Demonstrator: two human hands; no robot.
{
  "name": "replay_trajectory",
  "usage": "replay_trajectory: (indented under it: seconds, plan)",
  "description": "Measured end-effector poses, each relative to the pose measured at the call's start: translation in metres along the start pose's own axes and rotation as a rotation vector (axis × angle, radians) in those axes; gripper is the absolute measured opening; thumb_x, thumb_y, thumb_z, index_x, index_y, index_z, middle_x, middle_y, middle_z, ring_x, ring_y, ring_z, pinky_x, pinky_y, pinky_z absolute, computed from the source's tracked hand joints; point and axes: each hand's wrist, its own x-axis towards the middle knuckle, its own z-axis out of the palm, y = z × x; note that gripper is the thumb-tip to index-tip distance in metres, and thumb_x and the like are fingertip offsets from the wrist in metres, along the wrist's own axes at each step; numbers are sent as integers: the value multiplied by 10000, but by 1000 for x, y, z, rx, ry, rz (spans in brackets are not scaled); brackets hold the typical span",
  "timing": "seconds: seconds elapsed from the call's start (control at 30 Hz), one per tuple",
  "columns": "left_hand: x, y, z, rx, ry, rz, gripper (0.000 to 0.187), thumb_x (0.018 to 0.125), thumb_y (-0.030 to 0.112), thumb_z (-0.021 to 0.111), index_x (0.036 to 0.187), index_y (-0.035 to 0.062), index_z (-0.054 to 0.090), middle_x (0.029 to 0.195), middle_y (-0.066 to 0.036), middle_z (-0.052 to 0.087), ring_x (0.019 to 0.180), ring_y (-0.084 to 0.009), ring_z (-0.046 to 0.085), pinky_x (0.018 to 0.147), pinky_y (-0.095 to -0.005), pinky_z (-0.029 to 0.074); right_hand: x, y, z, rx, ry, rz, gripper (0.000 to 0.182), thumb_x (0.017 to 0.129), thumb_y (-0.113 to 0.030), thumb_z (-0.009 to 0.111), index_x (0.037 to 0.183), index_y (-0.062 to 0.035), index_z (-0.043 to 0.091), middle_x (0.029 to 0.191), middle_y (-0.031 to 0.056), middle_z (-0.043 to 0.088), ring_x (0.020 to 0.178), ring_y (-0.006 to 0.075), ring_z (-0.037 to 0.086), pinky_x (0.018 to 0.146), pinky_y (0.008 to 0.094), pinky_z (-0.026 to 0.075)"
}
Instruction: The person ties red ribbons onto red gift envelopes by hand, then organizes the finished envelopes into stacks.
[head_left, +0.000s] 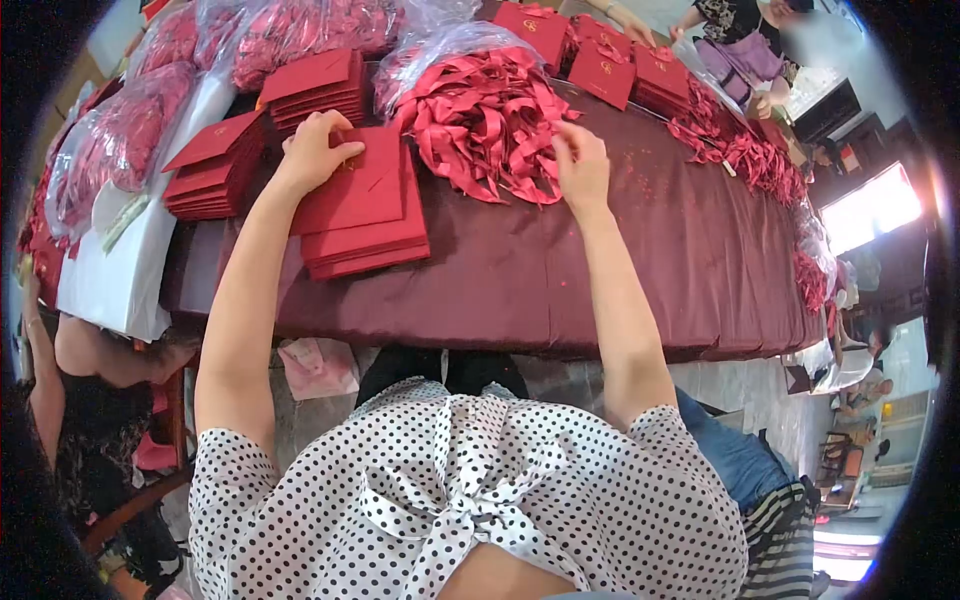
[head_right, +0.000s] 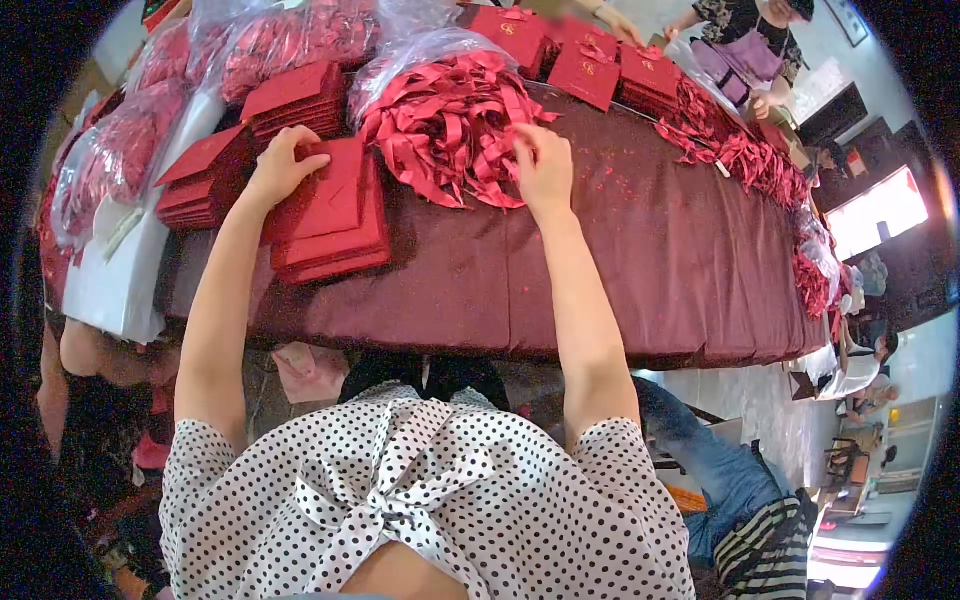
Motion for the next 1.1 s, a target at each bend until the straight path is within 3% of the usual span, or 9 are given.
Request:
replay_trajectory:
  seconds: [0.03, 0.1, 0.27, 0.37, 0.47, 0.53, 0.67, 0.8, 1.1]
  plan:
    - [-1, 4, -5, -11, 51, 11, 304, 730, 298, 700, 941, 106, 596, 963, -81, 598, 979, -266, 560, 813, -444, 416, 3, 0, -1, -148, -85, -229, 283, 771, -73, 623, 1047, -139, 627, 892, 78, 590, 901, 260, 531, 823, 346, 434]
    - [-3, 15, -24, -60, 5, -30, 325, 720, 288, 709, 949, 88, 592, 922, -93, 622, 944, -270, 584, 809, -422, 425, 4, -7, 1, -222, -164, -362, 323, 756, -66, 627, 1074, -126, 610, 888, 73, 592, 936, 267, 516, 851, 358, 412]
    - [-15, 49, -78, 50, 37, 88, 314, 728, 269, 704, 822, 24, 532, 725, -100, 576, 710, -226, 563, 696, -368, 432, 13, 1, 14, -26, -64, -254, 106, 787, -95, 639, 885, -73, 670, 889, 71, 597, 859, 221, 555, 782, 330, 449]
    - [-23, 72, -108, 65, 93, 201, 260, 787, 196, 650, 789, 7, 472, 668, -107, 516, 648, -207, 526, 628, -331, 410, 21, -35, -10, 398, 77, 18, 64, 820, -111, 645, 846, -55, 663, 970, 62, 643, 967, 179, 578, 861, 288, 435]
    - [-25, 83, -108, -154, 11, 380, 179, 853, 135, 591, 869, 5, 469, 725, -12, 480, 708, -84, 455, 645, -258, 399, 35, -53, -65, 1264, 218, 114, 146, 925, -147, 502, 910, -15, 560, 1044, 193, 616, 992, 269, 592, 854, 342, 479]
    - [-26, 106, -89, -489, -124, 345, 190, 835, 131, 613, 903, -24, 528, 757, -30, 556, 724, -100, 514, 657, -265, 439, 35, -52, -98, 1159, 323, 139, 112, 921, -103, 502, 958, -6, 544, 934, 178, 626, 847, 245, 629, 760, 327, 522]
    - [-25, 139, -23, -595, -290, 320, 205, 834, 144, 624, 912, -27, 543, 742, -44, 581, 701, -88, 516, 625, -261, 442, 16, -61, -129, 664, 211, 312, 180, 862, -64, 595, 987, 7, 487, 722, 82, 638, 713, 128, 610, 657, 229, 471]
    - [-27, 158, 44, -800, -398, 300, 206, 820, 78, 603, 979, -43, 554, 883, -66, 625, 846, -131, 568, 785, -275, 454, -21, -84, -116, 695, -114, 406, 48, 815, -3, 624, 846, 12, 590, 768, 78, 649, 698, 112, 618, 651, 227, 495]
    - [-20, 154, 90, -1179, -707, -36, 167, 766, 39, 664, 907, 47, 576, 833, 40, 540, 779, -49, 513, 699, -197, 428, -62, -75, -70, 535, -159, 477, 116, 856, -70, 594, 949, -8, 624, 814, 42, 648, 743, 74, 583, 669, 212, 457]
